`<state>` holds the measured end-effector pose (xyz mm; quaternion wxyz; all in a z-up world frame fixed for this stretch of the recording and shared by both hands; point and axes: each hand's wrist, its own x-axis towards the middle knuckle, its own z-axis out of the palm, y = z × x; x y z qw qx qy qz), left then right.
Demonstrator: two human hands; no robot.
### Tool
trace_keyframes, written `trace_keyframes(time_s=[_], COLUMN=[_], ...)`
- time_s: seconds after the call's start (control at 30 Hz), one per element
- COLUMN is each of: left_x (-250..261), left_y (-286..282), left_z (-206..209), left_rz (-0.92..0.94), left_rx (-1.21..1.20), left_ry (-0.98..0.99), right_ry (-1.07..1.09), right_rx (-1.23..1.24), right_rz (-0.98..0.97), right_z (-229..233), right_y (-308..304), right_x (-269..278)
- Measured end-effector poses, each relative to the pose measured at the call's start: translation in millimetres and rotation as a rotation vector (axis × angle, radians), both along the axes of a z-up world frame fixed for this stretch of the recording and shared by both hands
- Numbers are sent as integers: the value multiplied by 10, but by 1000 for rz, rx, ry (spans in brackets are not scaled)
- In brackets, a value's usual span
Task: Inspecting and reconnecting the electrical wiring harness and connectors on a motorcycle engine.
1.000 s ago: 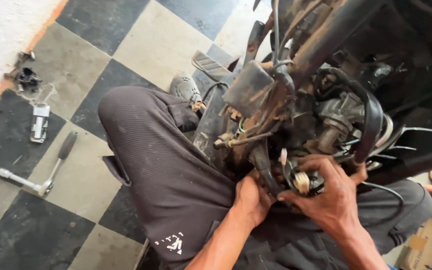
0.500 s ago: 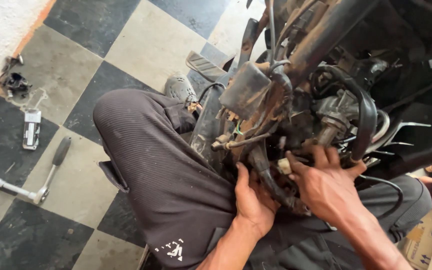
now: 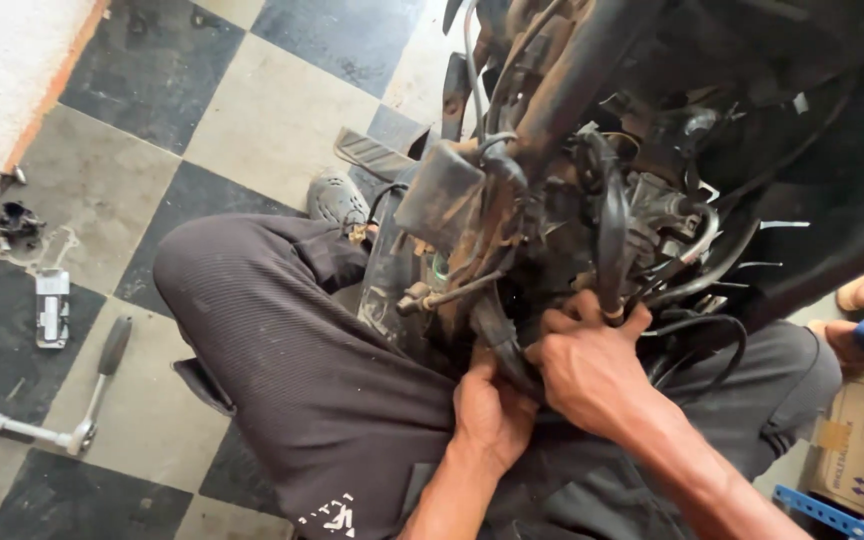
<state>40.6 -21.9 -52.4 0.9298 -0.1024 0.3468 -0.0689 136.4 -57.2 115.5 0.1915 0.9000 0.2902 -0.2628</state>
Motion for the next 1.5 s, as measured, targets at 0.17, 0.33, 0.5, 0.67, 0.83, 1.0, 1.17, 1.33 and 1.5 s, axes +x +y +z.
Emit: trace_keyframes(time_s=[0.17,0.33,0.5,0.67,0.83,1.0,1.17,1.33,1.5], left_x=[38,40,111,10,70,17,62,48,33], left_y=[151,92,-3,22,433,583,729,858,859], left_z=[332,276,269,203,379,472,1085,1179,957], left_rz=[-134,-189,-204,-686,-862,-627,-798,-872,-1115], left_rx=[288,336,498,1953,2000,2078,2036,2109,2119], left_ry=[54,204,445,368,575,591,659,599,559], right_ry=[-32,-389,-624,-331,-438,-453,4,105,-13], right_rx=[733,907,552,1070,1464,1573,1718,1300,865], right_rz=[-64,-327,19,-638,-559,-455,-972,-699,112], right_z=[237,399,210,133,-69,-300,-506,-80,319], right_y=[-414,-1079,-1578,-1622,-755,-367,-256,-622,-753], right_x=[-134,-332,-47,-110,305,61,-33,247,350])
